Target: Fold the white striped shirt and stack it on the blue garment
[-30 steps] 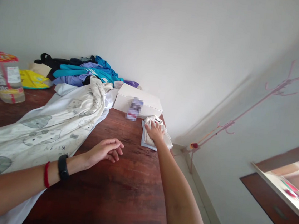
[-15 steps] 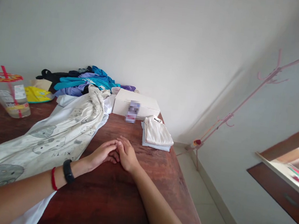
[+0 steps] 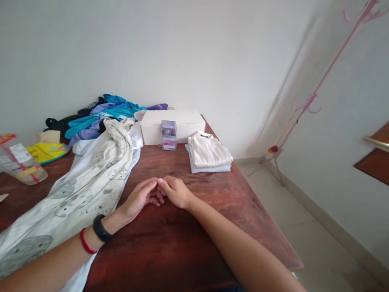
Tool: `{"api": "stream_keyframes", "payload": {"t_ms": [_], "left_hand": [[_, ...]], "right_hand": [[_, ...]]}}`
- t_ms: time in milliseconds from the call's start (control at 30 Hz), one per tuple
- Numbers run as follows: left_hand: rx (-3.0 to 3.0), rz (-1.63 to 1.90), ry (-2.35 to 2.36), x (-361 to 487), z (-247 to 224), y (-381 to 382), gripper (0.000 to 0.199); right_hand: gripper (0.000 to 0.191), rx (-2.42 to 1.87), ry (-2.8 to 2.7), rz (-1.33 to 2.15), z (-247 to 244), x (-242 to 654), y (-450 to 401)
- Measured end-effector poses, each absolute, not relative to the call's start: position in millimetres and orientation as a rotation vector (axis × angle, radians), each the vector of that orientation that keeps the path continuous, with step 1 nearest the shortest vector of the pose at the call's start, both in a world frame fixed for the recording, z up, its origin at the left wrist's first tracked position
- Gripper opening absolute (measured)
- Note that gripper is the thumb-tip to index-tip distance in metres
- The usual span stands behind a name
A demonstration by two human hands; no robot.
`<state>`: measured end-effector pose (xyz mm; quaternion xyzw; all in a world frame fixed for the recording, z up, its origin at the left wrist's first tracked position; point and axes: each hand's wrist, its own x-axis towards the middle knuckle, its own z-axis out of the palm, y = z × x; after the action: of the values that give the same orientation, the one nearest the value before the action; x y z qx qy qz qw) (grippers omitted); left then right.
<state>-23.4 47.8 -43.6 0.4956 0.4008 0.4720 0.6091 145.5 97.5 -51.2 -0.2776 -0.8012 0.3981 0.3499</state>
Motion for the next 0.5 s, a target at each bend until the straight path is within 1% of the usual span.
{"api": "stream_keyframes", "payload": {"t_ms": [200,500], "left_hand": [[1.216,1.142,0.969,-22.7,-37.7,45.3,0.042],[1.295,1.181,1.014,-24.2,-39.2,47.4,0.044]], "right_hand": [[0.063,-0.735,-2.063,1.084,-49.7,146.9,99.1],[0.061,-0.688,-2.064,1.132,-49.9,147.1,99.8]]}}
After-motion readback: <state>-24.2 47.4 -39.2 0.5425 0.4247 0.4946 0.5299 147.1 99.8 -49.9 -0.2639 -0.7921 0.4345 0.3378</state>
